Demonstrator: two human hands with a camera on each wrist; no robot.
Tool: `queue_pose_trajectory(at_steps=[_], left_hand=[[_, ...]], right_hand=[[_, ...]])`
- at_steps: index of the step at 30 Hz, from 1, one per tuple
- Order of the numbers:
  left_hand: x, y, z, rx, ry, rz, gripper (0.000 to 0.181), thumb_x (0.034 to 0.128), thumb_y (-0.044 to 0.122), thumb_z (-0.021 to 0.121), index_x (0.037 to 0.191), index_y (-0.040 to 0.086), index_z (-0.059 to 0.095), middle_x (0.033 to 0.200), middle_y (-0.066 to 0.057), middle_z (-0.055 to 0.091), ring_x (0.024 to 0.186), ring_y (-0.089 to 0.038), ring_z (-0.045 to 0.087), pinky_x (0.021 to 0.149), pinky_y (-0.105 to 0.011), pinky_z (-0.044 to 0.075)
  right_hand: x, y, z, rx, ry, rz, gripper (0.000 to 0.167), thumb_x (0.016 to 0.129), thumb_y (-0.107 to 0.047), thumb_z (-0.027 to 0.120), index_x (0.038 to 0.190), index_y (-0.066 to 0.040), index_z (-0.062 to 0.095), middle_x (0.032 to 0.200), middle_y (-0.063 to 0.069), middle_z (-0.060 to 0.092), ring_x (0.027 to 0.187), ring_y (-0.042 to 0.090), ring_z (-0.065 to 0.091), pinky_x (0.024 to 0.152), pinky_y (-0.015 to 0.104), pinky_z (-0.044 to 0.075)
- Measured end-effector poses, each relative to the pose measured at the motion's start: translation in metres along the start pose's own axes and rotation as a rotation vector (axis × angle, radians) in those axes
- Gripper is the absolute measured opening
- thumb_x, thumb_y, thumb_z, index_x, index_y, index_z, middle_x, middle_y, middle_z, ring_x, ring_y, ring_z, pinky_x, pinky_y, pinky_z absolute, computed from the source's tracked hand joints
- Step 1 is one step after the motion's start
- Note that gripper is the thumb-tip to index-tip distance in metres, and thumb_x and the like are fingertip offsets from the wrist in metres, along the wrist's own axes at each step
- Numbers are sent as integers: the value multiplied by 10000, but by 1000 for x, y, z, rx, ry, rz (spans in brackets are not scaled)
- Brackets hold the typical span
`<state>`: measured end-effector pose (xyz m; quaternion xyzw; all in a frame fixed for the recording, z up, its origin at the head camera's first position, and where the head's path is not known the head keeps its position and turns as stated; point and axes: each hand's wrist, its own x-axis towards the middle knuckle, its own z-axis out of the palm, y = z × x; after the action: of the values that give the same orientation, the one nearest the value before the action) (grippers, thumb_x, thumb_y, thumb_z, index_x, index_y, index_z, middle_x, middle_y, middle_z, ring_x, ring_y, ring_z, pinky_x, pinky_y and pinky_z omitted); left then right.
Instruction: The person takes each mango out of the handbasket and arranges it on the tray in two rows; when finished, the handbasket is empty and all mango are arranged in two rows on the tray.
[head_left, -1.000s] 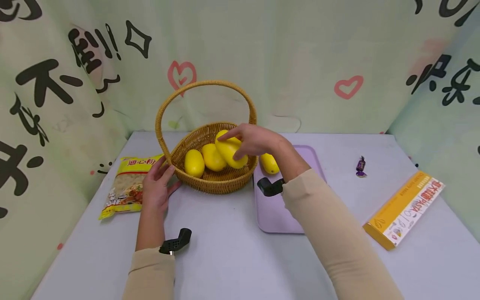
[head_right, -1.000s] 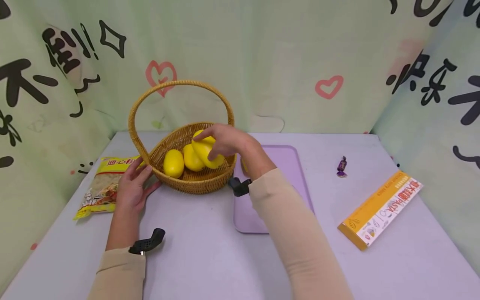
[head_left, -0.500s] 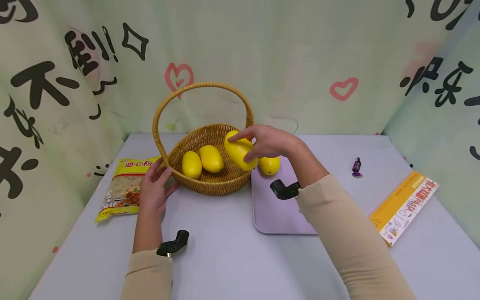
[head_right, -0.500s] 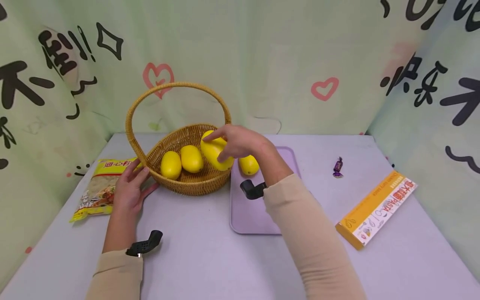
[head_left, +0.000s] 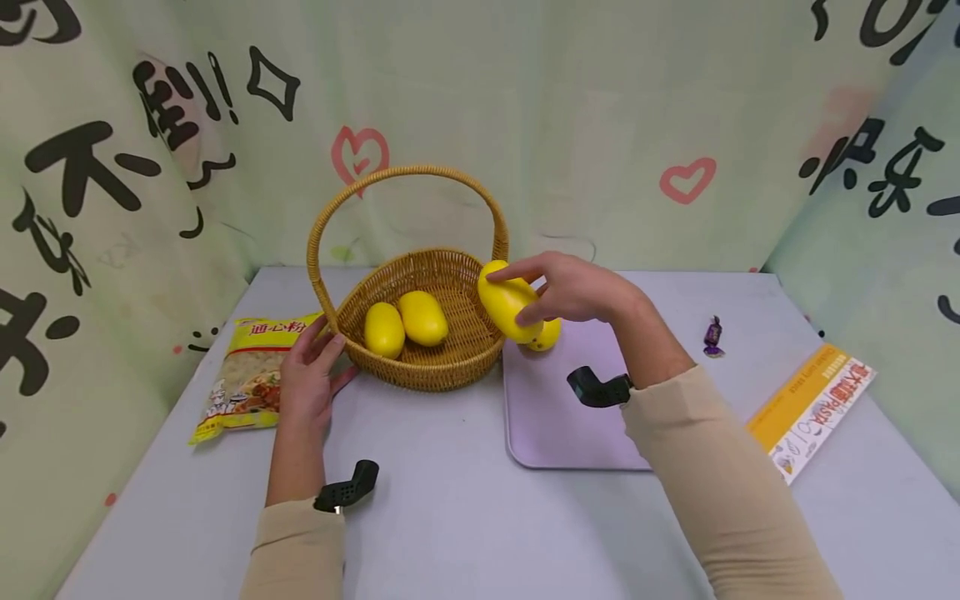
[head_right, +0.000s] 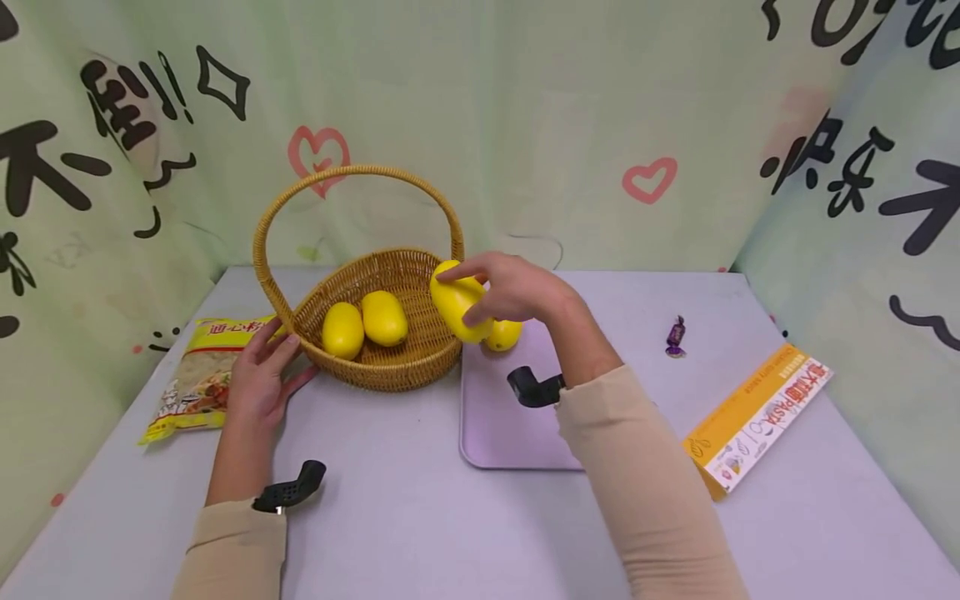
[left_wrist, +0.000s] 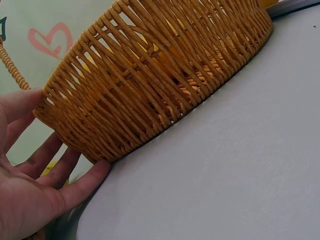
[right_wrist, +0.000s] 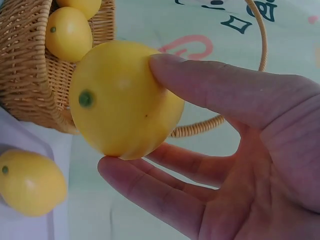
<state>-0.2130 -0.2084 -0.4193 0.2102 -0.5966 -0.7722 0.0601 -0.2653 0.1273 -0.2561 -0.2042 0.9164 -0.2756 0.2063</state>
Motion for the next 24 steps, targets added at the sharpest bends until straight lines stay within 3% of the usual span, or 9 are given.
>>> queue_pose_trajectory(at_steps=[8, 17, 24], left_hand=[[0, 0, 1, -2, 8, 4, 519, 1033, 263, 642, 1515, 400, 508, 1582, -22, 459, 1406, -185, 489, 1119, -507, 495], [0, 0, 1, 5, 8, 2, 516, 1045, 244, 624, 1517, 411, 501, 1587, -21, 458, 1417, -191, 484, 1116, -503, 498], [-2, 2, 2, 13, 8, -1, 524, 1046, 244, 622, 1527, 403, 490, 1596, -25, 450, 1425, -193, 477, 1119, -508, 494]], right_hand=[[-13, 16, -7, 33, 32, 23, 583, 963, -106, 688, 1507, -267, 556, 1505, 163, 495, 1165, 348, 634, 997, 501, 550], [-24, 34, -11, -32, 110, 138, 601, 961, -126, 688, 1524, -272, 534, 1512, 218, 471, 1247, 390, 529, 1055, 625, 473], [-27, 52, -12, -29, 137, 216, 619, 958, -118, 672, 1543, -238, 509, 1543, 253, 426, 1269, 419, 466, 1047, 621, 471]])
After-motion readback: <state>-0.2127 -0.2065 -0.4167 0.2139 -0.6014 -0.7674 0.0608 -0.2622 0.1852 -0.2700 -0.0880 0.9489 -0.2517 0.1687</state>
